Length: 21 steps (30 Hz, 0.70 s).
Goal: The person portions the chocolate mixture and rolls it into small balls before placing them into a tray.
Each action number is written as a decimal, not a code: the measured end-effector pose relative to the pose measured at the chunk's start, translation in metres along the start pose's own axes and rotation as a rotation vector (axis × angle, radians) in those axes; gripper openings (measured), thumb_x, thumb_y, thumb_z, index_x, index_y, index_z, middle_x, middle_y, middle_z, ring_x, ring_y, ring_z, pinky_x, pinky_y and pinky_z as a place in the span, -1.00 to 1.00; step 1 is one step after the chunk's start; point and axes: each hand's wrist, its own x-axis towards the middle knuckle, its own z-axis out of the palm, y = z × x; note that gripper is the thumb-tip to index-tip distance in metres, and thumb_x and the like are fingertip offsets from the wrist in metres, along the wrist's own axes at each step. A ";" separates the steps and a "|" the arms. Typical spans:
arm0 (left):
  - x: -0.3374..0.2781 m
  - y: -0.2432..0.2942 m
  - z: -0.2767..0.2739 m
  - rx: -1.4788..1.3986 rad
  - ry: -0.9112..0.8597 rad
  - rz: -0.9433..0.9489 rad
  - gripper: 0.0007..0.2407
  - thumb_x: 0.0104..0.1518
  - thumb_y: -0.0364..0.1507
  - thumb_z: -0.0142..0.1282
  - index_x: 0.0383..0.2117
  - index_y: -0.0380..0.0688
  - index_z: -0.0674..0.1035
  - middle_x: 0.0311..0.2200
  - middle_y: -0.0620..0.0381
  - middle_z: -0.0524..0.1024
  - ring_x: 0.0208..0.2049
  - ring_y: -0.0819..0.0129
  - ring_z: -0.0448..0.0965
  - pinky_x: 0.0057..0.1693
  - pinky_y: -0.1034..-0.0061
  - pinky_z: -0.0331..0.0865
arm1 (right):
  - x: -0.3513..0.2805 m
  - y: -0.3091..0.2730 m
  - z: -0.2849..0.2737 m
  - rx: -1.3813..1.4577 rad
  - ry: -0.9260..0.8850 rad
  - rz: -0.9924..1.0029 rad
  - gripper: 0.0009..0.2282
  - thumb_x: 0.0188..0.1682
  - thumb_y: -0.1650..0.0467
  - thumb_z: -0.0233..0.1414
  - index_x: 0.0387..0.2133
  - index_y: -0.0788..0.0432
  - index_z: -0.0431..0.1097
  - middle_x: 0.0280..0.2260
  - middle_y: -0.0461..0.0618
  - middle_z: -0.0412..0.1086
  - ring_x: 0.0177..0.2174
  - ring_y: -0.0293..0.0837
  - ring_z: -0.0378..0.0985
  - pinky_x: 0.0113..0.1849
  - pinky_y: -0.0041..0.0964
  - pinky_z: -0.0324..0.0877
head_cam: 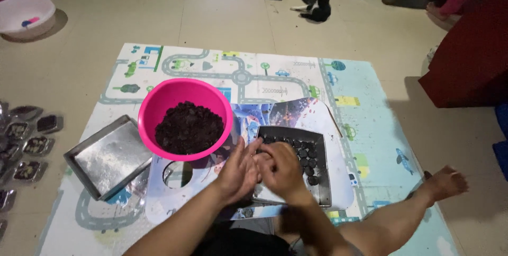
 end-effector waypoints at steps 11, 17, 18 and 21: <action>0.002 0.016 0.013 -0.098 0.107 0.122 -0.27 0.19 0.09 -0.50 0.39 -0.19 0.11 0.26 -0.35 0.32 0.24 -0.09 0.37 0.29 0.11 0.23 | 0.029 -0.074 -0.001 0.283 -0.178 0.173 -0.62 -0.14 0.45 0.05 -0.05 0.36 0.22 -0.05 0.24 0.22 -0.06 0.13 0.29 -0.02 -0.06 0.21; 0.015 -0.007 -0.005 -0.336 -0.018 0.112 -0.07 -0.02 0.39 -0.62 0.38 -0.04 0.11 0.37 -0.28 0.10 0.37 -0.15 0.11 0.34 -0.04 0.11 | 0.010 -0.061 -0.002 0.143 -0.222 -0.024 -0.47 0.08 0.12 -0.07 0.05 0.39 0.22 0.08 0.42 0.31 0.07 0.31 0.39 0.17 0.16 0.24; 0.019 -0.019 -0.012 -0.492 -0.079 0.130 -0.02 -0.06 0.47 -0.42 0.40 0.02 0.02 0.38 -0.29 0.00 0.38 -0.20 0.03 0.31 0.01 0.19 | 0.003 -0.055 0.000 0.108 -0.145 -0.036 -0.50 0.03 0.10 -0.05 -0.04 0.33 0.31 0.03 0.36 0.34 -0.02 0.26 0.42 0.08 0.16 0.28; 0.023 -0.038 -0.018 -0.507 -0.465 0.224 -0.12 0.21 0.40 -0.56 0.43 -0.06 -0.13 0.41 -0.16 -0.26 0.41 -0.13 -0.18 0.41 -0.02 0.01 | 0.011 -0.036 -0.006 0.169 -0.005 -0.009 -0.53 0.11 0.06 -0.15 -0.27 0.29 0.35 -0.26 0.17 0.41 -0.22 0.06 0.47 -0.03 0.03 0.35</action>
